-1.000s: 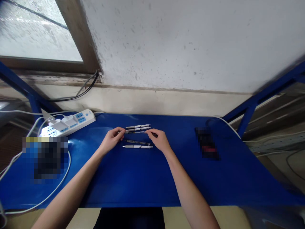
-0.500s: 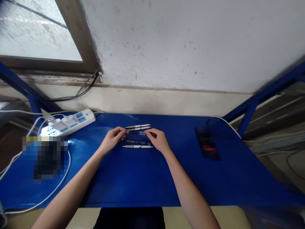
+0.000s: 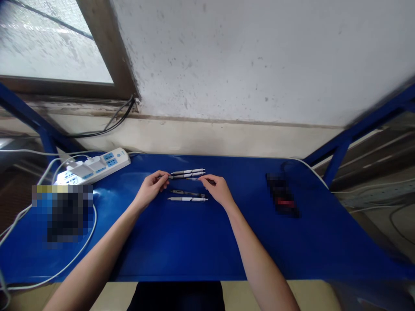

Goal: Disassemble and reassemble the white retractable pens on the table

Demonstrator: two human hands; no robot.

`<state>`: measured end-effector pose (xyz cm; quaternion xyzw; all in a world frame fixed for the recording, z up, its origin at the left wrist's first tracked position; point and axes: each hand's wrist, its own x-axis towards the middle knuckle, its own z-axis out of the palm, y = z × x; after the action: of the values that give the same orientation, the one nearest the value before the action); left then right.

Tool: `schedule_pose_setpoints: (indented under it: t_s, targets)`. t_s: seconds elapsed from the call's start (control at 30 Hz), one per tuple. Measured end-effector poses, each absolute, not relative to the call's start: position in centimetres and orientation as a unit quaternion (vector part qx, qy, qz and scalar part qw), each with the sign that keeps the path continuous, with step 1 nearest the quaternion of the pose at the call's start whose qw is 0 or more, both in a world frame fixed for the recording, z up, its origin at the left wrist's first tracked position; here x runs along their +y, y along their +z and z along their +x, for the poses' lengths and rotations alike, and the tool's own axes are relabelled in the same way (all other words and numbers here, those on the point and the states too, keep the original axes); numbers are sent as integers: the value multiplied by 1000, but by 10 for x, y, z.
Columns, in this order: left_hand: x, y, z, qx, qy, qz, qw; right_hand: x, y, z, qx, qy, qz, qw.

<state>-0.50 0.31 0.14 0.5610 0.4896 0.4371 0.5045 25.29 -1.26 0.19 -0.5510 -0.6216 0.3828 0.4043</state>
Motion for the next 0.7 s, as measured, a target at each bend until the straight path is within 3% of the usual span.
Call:
schedule_pose_setpoints:
  t_s: [0.47, 0.7]
  targets:
    - [4, 7, -10, 495, 443, 558, 497, -8, 0, 261, -579, 396, -563, 438]
    - [3, 5, -7, 490, 433, 565, 503, -11, 0, 256, -610, 403, -542, 415]
